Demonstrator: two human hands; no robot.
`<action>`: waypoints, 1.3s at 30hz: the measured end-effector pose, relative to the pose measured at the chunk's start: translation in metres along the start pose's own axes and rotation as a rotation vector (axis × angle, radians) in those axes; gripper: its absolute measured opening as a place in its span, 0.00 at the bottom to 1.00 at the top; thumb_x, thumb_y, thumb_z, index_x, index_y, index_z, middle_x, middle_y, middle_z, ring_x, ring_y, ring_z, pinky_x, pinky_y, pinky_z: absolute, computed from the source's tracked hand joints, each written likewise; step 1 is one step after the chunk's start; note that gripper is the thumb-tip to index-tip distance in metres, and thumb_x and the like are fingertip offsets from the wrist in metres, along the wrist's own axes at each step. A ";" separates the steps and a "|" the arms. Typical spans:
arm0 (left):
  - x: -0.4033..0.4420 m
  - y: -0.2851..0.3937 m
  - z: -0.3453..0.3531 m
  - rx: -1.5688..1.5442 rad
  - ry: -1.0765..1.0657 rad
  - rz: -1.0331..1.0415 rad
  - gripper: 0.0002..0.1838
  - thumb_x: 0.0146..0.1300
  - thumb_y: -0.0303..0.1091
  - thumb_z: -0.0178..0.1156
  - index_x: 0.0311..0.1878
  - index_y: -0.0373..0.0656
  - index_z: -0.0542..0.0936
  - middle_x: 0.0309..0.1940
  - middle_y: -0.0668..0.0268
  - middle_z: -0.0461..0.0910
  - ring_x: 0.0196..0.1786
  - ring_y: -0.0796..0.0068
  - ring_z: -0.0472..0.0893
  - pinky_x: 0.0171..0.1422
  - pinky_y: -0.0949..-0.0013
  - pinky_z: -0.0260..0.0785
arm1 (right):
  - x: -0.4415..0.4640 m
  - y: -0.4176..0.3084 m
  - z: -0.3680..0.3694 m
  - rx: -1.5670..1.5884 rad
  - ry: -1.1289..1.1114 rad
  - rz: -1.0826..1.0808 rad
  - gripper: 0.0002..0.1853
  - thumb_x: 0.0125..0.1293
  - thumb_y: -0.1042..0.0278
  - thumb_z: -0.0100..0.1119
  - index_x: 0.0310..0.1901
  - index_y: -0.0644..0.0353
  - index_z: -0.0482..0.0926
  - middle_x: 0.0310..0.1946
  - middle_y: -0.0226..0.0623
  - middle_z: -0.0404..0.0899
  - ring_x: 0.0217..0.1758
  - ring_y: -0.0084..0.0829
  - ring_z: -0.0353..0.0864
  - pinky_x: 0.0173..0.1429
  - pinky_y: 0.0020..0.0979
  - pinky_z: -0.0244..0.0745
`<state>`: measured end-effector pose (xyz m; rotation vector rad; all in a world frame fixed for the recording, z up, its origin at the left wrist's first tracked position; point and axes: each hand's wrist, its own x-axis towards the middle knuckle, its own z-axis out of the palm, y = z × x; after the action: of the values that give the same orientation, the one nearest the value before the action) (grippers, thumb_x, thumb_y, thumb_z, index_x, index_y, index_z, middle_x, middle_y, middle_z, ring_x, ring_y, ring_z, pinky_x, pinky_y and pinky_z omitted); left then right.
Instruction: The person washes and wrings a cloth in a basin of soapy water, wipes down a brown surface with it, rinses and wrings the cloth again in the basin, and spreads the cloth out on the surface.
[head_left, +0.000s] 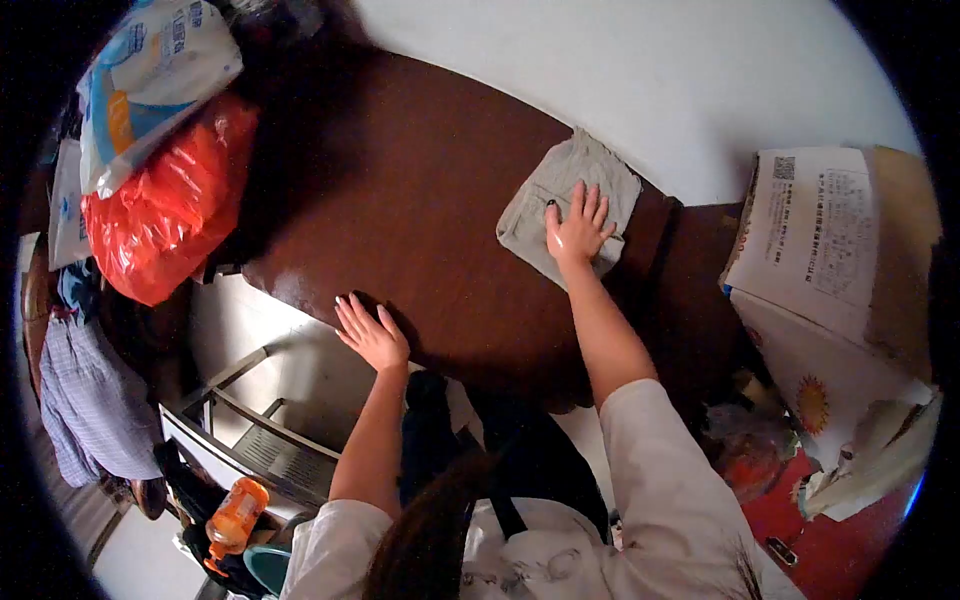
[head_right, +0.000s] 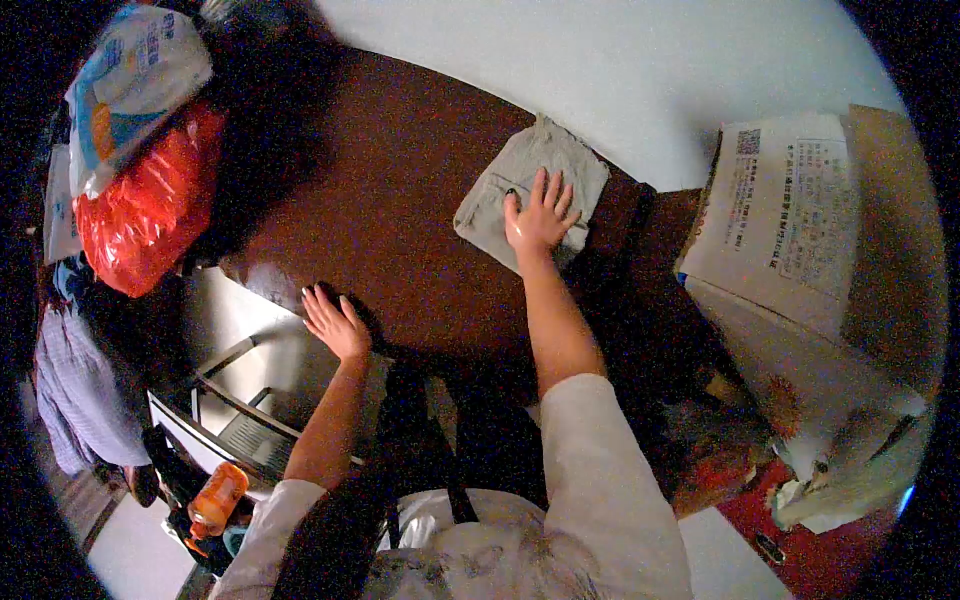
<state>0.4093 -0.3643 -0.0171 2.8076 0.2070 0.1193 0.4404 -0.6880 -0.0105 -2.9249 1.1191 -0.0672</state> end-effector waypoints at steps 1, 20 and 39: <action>-0.001 -0.001 0.000 -0.002 -0.001 -0.001 0.28 0.65 0.46 0.40 0.65 0.43 0.54 0.68 0.59 0.48 0.70 0.61 0.46 0.69 0.48 0.35 | 0.002 0.001 0.000 -0.004 0.002 0.000 0.35 0.58 0.42 0.43 0.65 0.46 0.53 0.68 0.35 0.45 0.70 0.41 0.42 0.63 0.60 0.40; 0.000 -0.003 0.002 0.004 0.012 -0.024 0.27 0.64 0.44 0.41 0.65 0.46 0.56 0.68 0.64 0.49 0.70 0.64 0.47 0.69 0.49 0.36 | -0.118 0.011 -0.021 0.116 -0.158 0.147 0.42 0.53 0.42 0.51 0.65 0.56 0.49 0.66 0.42 0.46 0.70 0.44 0.37 0.63 0.60 0.38; 0.001 -0.003 0.005 -0.054 0.036 -0.012 0.26 0.66 0.43 0.39 0.65 0.45 0.57 0.67 0.60 0.49 0.70 0.60 0.48 0.69 0.47 0.35 | 0.046 -0.159 -0.006 0.062 -0.106 -0.415 0.42 0.55 0.34 0.42 0.66 0.52 0.48 0.68 0.36 0.43 0.71 0.42 0.39 0.64 0.60 0.38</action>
<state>0.4102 -0.3629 -0.0226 2.7519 0.2260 0.1705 0.5803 -0.6000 0.0007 -3.0089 0.4747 0.0495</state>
